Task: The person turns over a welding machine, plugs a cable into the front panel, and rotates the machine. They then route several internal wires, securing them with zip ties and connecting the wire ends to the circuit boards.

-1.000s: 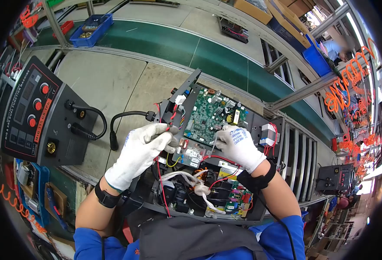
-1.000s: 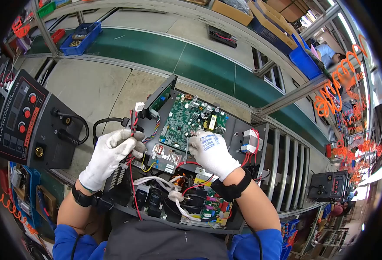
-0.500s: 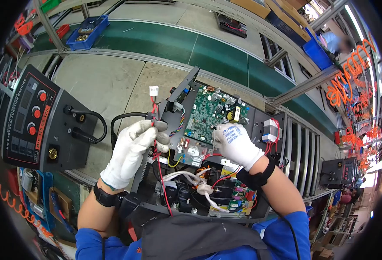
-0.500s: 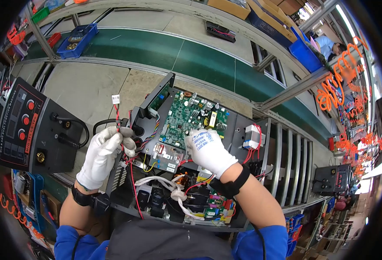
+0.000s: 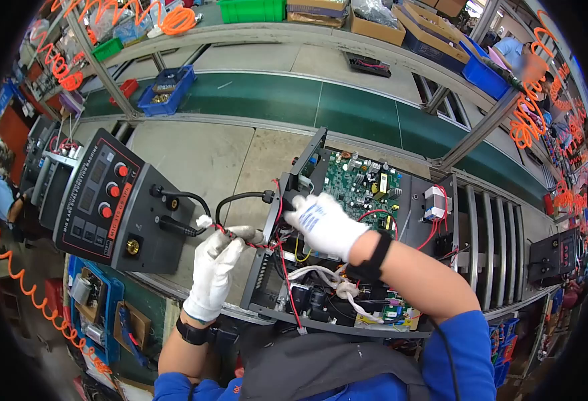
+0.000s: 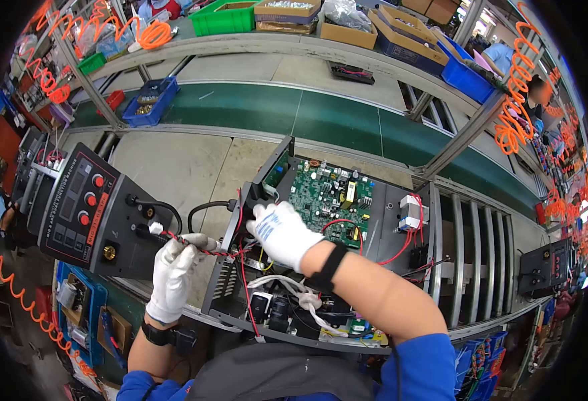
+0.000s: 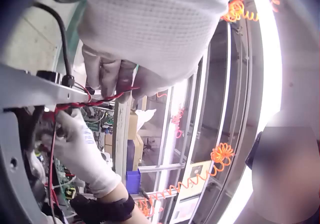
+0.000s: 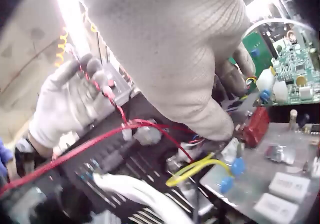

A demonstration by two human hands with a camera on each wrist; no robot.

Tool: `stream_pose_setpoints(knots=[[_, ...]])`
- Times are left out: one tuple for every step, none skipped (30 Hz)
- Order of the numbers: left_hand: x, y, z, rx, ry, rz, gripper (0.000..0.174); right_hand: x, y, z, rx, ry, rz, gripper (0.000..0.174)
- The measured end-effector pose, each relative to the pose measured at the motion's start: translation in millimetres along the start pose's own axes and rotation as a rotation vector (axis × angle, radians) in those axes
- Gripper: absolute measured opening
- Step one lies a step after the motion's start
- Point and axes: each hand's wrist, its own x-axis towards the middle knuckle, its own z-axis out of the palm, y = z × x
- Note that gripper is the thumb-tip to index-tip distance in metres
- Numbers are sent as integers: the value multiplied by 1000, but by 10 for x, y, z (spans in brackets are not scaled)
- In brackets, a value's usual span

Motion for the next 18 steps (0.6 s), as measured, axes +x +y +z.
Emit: stream_pose_setpoints(knots=[[-25,16,-28,55,18,-6,26,39,-24,75,-90,-62,-47,15],[-47,5,-66,182,24,20,24,51,-17,123,-139,-57,-75,15],[-66,-14,-101,309,32,43,23,66,13,40,-140,-47,-77,15],[-85,-19,-116,315,48,76,22,70,75,-97,-78,-82,-60,14],[-89,-9,-120,319,52,76,22,57,167,-186,-15,-122,-43,13],[-91,-2,-116,312,65,-5,21,12,323,-194,20,53,-18,13],[-86,6,-103,304,77,-86,21,4,460,-256,193,51,103,16],[-49,26,-55,307,81,-84,21,-31,594,-285,435,122,201,16],[40,62,42,223,14,-92,23,-89,704,-296,678,193,300,16],[160,106,169,138,-53,-99,26,-142,710,-324,1381,67,397,12],[286,149,300,52,-122,-105,28,-252,624,-383,1161,68,322,17],[449,174,432,63,-223,-124,25,-300,610,-302,1125,88,242,21],[633,170,569,74,-323,-140,23,-326,625,-193,1088,107,161,26],[792,133,726,153,-337,-149,22,-362,653,-123,1187,59,140,33],[951,80,856,234,-354,-159,21,-375,625,-281,1162,-6,103,42],[1103,10,921,263,-386,-93,19,-409,600,-361,1354,-38,108,52],[1212,-36,943,226,-389,-140,19,-437,581,-389,1548,-68,115,62],[1281,-95,966,224,-385,-147,19,-398,568,-358,1555,-25,143,80]])
